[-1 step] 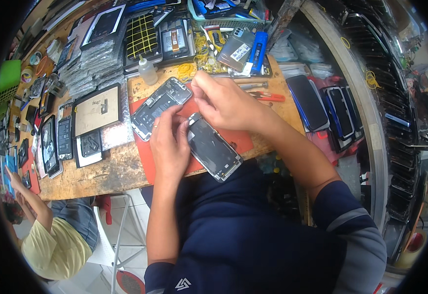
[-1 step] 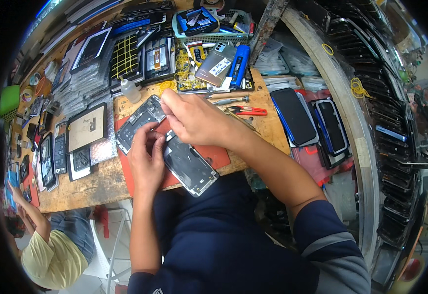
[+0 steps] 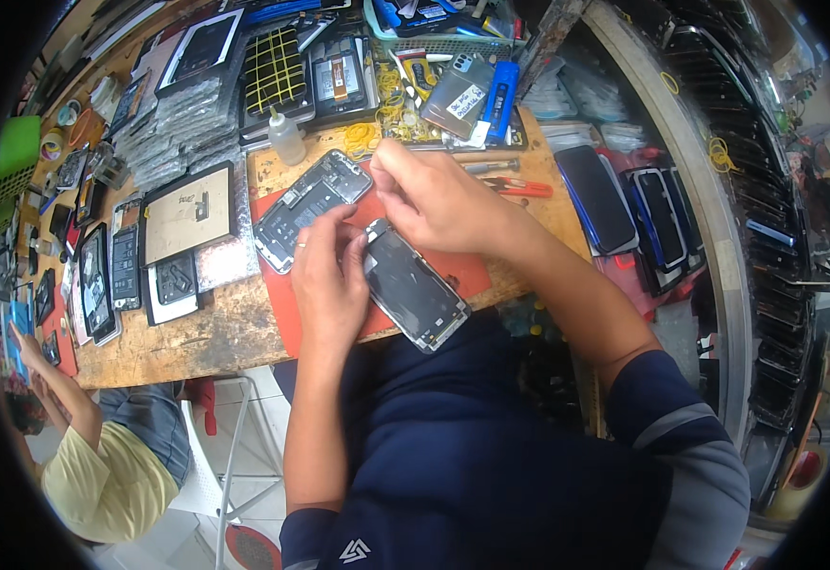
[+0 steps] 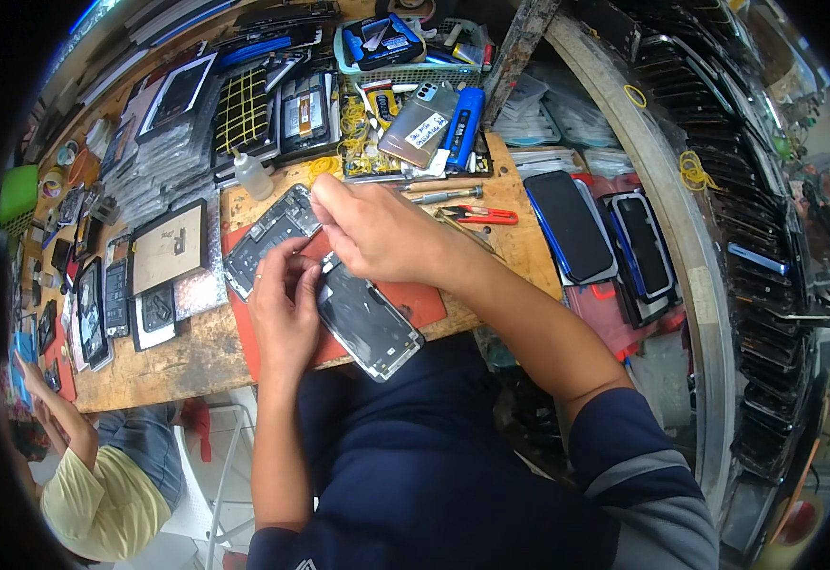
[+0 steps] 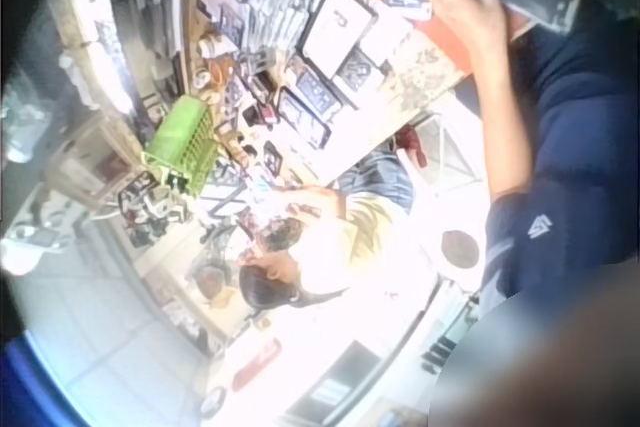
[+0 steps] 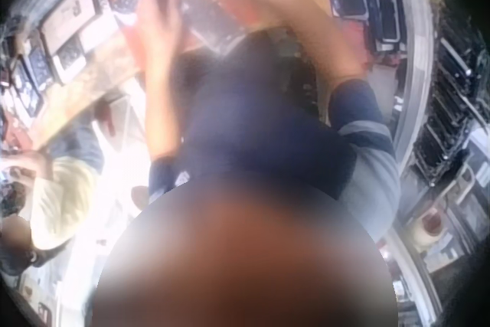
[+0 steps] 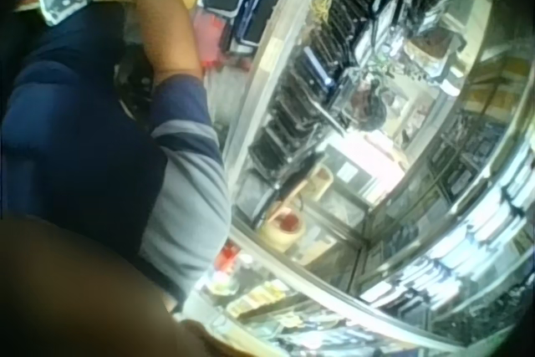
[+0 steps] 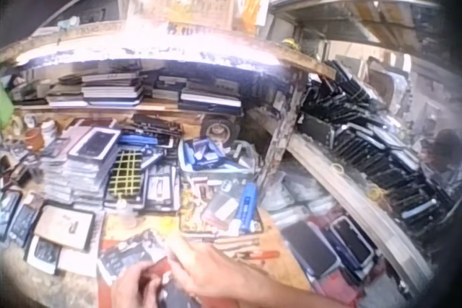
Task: The person disassembles a smartphone, removes the battery, and handles internal components on a cluttered workbench. They use a screwdriver and a plastic pry tool to open the device, then place the battery and other parts on the table while another person works nearby.
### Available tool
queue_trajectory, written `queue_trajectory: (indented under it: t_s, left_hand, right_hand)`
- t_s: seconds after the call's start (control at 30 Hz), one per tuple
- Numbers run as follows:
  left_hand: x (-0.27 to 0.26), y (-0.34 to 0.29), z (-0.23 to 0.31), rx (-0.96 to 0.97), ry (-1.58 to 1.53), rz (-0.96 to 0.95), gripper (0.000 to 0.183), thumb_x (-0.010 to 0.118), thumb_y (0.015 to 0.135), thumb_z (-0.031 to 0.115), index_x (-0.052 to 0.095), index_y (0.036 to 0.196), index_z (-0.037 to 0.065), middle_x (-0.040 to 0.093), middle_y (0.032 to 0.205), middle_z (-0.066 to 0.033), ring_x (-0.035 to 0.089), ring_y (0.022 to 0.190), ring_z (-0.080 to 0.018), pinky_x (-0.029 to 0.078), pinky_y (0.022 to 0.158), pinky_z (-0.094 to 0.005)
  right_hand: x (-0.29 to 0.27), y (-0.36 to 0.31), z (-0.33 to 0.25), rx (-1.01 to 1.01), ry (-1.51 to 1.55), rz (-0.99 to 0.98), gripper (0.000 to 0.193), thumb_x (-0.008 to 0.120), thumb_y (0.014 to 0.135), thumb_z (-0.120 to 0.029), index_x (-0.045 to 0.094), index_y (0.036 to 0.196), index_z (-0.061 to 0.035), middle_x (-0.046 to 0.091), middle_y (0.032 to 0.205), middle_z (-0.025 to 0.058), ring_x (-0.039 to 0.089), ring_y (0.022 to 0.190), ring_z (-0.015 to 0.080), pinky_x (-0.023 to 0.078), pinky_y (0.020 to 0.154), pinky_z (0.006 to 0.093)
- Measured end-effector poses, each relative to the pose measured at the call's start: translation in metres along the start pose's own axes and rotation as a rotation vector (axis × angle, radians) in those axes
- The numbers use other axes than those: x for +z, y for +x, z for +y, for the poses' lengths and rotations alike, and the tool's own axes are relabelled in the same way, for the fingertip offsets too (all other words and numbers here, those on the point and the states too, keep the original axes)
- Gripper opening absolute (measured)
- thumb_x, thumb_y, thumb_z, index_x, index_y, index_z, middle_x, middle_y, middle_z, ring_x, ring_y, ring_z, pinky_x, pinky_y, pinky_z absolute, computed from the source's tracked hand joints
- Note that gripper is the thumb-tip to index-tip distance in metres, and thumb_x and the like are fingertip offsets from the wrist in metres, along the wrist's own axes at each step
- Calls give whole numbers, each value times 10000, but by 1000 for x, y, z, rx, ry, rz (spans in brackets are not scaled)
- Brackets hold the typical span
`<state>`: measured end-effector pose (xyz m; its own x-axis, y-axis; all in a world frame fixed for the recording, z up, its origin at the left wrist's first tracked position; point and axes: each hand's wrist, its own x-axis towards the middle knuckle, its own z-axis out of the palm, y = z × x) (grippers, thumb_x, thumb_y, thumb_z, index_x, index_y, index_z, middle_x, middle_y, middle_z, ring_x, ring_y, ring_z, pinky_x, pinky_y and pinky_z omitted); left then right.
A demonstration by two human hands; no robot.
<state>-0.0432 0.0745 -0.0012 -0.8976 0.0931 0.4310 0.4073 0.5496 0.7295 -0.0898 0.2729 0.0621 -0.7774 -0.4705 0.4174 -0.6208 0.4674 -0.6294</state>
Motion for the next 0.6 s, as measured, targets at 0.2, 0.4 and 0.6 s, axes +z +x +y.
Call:
queue_trajectory:
  t_s: [0.2, 0.4, 0.6]
  left_hand:
    - [-1, 2, 7, 33, 28, -51, 393, 796, 887, -34, 698, 1260, 44, 710, 1008, -122, 710, 904, -266, 556, 790, -397]
    - [0, 6, 8, 65, 95, -41, 413, 798, 881, -4, 700, 1275, 78, 744, 991, -89, 675, 973, -286, 506, 893, -422]
    - [0, 6, 8, 67, 102, -24, 426, 793, 886, 11, 700, 1291, 106, 765, 978, -44, 655, 989, -276, 466, 912, -431]
  right_hand:
    - [1, -3, -12, -5, -305, -103, 217, 696, 883, -32, 534, 1026, -12, 690, 921, 226, 703, 885, 454, 527, 730, 530]
    - [-3, 3, -7, -95, -179, -40, 285, 654, 825, 7, 532, 1080, -18, 692, 978, 211, 685, 922, 470, 518, 785, 560]
    - [-3, 0, -1, -12, -131, 22, 316, 620, 812, 33, 506, 1105, 0, 678, 964, 215, 676, 919, 478, 524, 791, 538]
